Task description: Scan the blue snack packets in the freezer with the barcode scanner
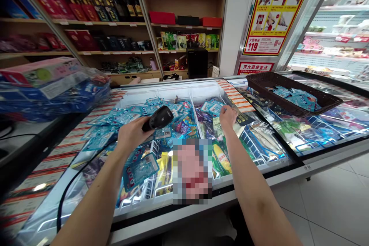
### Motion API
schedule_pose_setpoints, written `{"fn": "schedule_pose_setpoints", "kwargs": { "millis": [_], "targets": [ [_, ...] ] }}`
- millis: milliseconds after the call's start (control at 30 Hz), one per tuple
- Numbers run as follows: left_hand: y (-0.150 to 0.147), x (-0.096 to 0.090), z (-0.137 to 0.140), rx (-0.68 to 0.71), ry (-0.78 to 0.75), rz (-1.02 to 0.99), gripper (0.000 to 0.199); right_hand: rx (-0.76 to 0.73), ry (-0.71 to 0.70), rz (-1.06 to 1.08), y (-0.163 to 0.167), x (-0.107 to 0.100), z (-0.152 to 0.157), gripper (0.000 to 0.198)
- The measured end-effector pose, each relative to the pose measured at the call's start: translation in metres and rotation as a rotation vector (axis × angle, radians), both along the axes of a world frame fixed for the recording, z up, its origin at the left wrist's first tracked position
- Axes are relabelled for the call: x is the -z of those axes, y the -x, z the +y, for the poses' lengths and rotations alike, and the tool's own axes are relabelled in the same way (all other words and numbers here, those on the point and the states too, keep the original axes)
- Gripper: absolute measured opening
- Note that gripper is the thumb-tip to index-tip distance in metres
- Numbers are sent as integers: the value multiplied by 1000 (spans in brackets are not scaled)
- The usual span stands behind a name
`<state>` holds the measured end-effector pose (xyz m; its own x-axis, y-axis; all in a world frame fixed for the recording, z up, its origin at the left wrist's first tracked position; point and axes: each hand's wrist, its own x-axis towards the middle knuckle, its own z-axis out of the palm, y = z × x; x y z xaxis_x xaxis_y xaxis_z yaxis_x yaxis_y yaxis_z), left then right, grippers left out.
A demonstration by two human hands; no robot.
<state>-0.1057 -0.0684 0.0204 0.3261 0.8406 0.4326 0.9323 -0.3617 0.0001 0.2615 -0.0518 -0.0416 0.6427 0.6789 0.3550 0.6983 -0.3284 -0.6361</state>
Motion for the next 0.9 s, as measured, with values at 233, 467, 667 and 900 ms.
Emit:
{"fn": "schedule_pose_setpoints", "kwargs": {
  "millis": [233, 467, 667, 900],
  "targets": [
    [1, 0, 0, -19, -6, 9, 40, -110, 165, -206, 10, 5, -1, 52],
    [4, -2, 0, -88, 2, -5, 39, -129, 29, -275, 31, 8, -1, 48],
    [9, -4, 0, -97, 8, -32, 40, -338, -145, -285, 48, -7, -3, 40],
    [13, -7, -2, -131, -9, -103, 40, -729, -138, -154, 98, -14, 10, 34]
  ]
}}
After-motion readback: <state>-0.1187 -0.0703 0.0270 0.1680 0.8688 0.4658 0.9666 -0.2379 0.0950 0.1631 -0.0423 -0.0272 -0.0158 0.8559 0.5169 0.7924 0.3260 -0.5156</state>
